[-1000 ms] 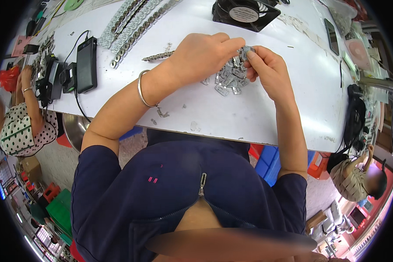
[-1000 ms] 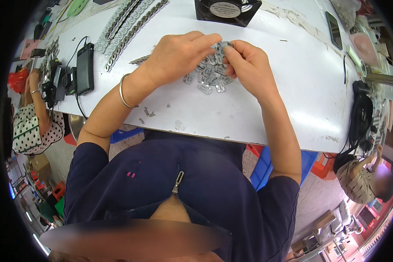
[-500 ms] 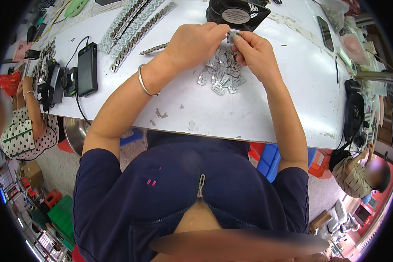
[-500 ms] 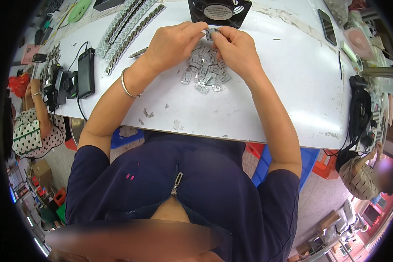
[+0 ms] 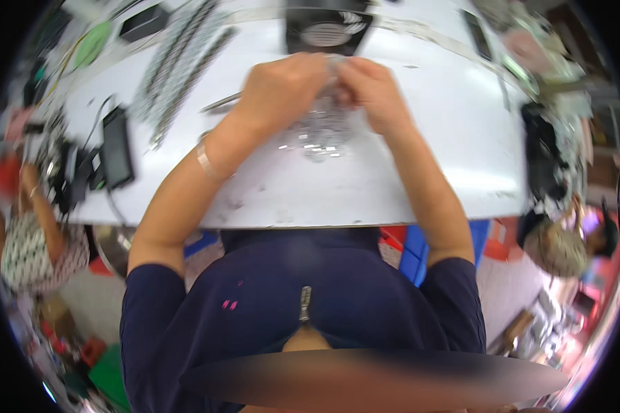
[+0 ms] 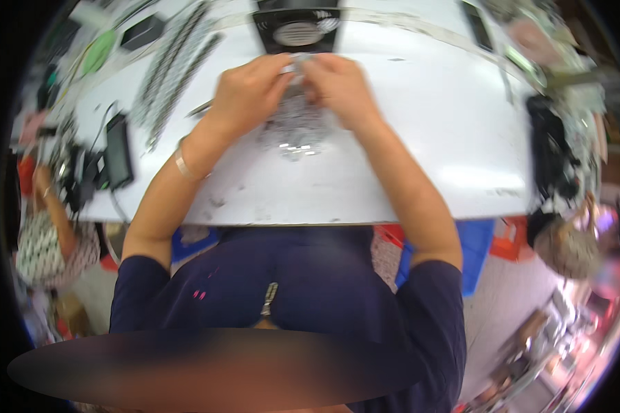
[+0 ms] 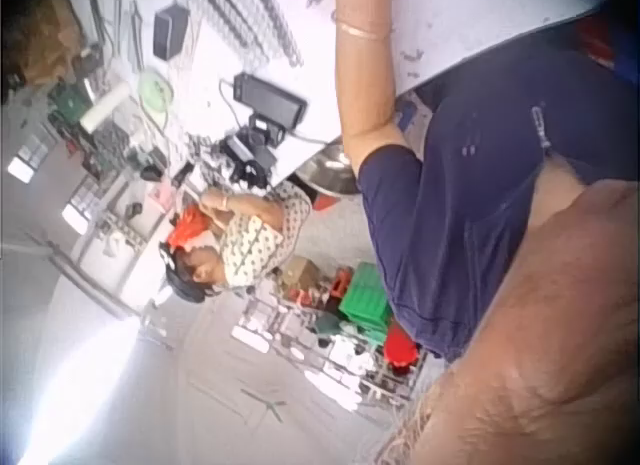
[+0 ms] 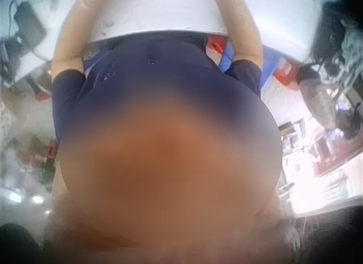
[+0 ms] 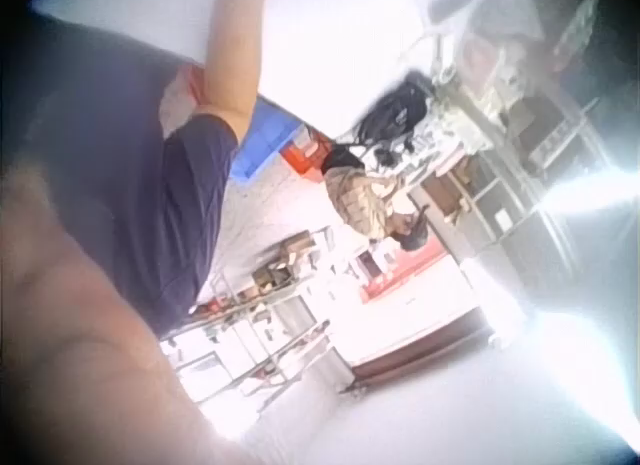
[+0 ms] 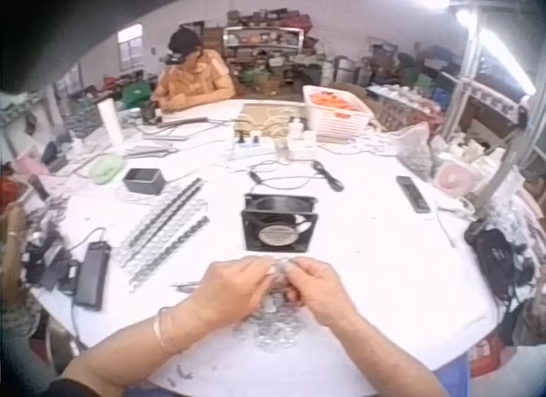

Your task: Assembling small metal components by hand at a workstation.

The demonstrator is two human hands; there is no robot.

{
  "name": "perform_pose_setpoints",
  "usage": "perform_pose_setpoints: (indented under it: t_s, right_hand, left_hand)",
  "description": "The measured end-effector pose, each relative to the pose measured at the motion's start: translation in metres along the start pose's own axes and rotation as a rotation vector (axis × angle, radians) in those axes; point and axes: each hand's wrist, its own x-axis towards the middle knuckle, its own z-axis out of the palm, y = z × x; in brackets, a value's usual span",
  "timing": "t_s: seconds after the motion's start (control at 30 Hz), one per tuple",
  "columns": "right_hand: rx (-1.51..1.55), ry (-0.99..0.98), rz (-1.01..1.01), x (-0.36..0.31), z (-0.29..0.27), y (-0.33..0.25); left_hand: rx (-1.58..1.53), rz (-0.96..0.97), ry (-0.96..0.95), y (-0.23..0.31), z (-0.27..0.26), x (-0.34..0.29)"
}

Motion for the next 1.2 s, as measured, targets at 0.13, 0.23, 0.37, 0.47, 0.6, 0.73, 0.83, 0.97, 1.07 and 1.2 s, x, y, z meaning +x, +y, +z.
perform_pose_setpoints:
  t_s: [0.13,0.23,0.37,0.47,0.6,0.73,0.83,0.97,1.07,1.2]
  right_hand:
    - [0.020,-0.015,0.074,-0.006,0.011,0.007]
    - [0.048,0.060,0.085,-0.022,0.006,0.015]
    - [-0.399,-0.050,-0.057,-0.049,-0.001,0.006]
    - [-0.448,0.040,-0.180,-0.053,-0.007,0.016]
    - [-0.317,0.096,-0.135,-0.054,-0.013,-0.003]
    - [-0.331,-0.075,-0.230,-0.045,-0.004,0.003]
    - [-0.445,-0.131,-0.252,-0.043,0.000,0.001]
    - [-0.385,-0.182,-0.303,-0.038,-0.005,-0.001]
    - [-0.349,-0.179,-0.311,-0.038,0.000,0.000]
    - [-0.374,-0.182,-0.256,-0.034,0.004,0.005]
  left_hand:
    - [-0.055,-0.007,-0.009,0.001,-0.004,-0.013]
    - [-0.213,-0.074,-0.065,0.015,-0.015,-0.010]
    - [-0.360,-0.087,-0.198,0.022,-0.011,-0.004]
    - [-0.359,-0.113,-0.316,0.024,-0.011,-0.003]
    - [-0.334,-0.147,-0.416,0.023,-0.012,-0.004]
    - [-0.460,-0.210,-0.399,0.026,-0.016,0.001]
    - [-0.531,-0.283,-0.525,0.022,-0.021,0.005]
    - [-0.597,-0.357,-0.625,0.022,-0.026,0.011]
    - [-0.611,-0.443,-0.669,0.024,-0.028,0.013]
    - [-0.638,-0.356,-0.627,0.022,-0.021,0.015]
